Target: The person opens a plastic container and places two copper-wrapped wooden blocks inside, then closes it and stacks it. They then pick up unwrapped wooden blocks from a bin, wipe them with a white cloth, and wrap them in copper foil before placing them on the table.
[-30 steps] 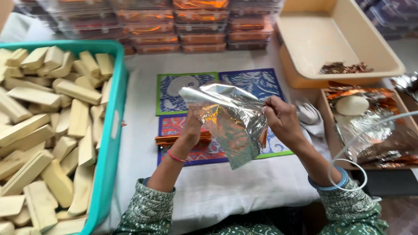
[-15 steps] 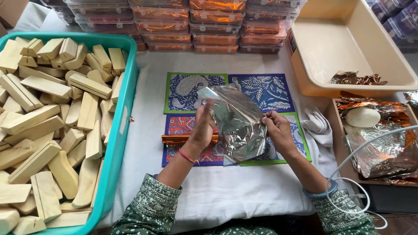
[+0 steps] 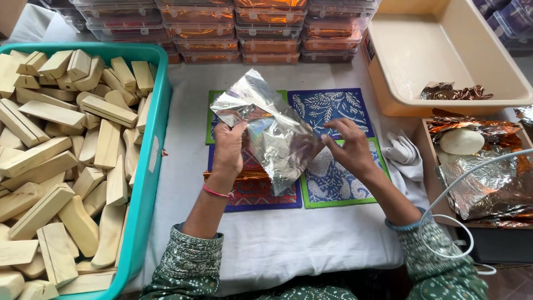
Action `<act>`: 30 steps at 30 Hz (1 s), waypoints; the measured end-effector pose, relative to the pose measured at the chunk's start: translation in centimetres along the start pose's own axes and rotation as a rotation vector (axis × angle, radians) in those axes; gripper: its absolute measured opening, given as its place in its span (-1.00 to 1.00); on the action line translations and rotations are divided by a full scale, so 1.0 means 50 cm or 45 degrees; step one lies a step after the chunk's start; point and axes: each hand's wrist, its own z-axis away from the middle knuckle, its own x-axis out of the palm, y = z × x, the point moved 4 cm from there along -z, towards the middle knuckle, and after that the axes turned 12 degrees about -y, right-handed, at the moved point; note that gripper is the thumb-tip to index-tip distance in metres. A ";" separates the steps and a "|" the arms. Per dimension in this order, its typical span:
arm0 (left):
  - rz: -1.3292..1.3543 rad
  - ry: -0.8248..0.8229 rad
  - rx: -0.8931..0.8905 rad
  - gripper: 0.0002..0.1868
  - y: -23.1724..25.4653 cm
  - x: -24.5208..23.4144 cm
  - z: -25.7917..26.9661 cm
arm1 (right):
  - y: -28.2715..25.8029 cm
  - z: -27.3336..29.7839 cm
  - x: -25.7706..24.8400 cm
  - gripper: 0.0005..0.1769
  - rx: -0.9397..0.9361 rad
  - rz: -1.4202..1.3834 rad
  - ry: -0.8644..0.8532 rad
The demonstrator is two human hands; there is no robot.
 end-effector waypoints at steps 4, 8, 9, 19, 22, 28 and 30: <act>0.026 0.001 0.091 -0.84 0.036 -0.008 -0.004 | 0.018 -0.046 0.044 -0.49 -0.216 0.070 -0.149; 0.123 0.003 0.061 -0.86 0.074 -0.005 -0.004 | 0.007 -0.070 0.083 -0.31 -0.226 0.057 -0.371; 0.160 -0.010 0.030 -0.86 0.074 -0.008 -0.006 | -0.001 -0.071 0.091 -0.31 -0.249 0.136 -0.406; 0.026 -0.445 -0.105 -0.91 -0.036 0.157 -0.007 | 0.113 -0.041 0.049 -0.63 0.074 0.219 -0.110; 0.059 -0.556 -0.283 -0.95 -0.099 0.269 -0.019 | 0.165 -0.018 -0.036 -0.61 0.198 -0.126 0.264; 0.453 -0.722 -0.619 -0.84 -0.197 0.422 -0.012 | 0.266 0.021 -0.138 -0.66 0.265 -0.548 0.766; 0.445 -0.680 -0.772 -0.79 -0.206 0.427 -0.011 | 0.256 0.029 -0.154 -0.65 0.143 -0.749 0.886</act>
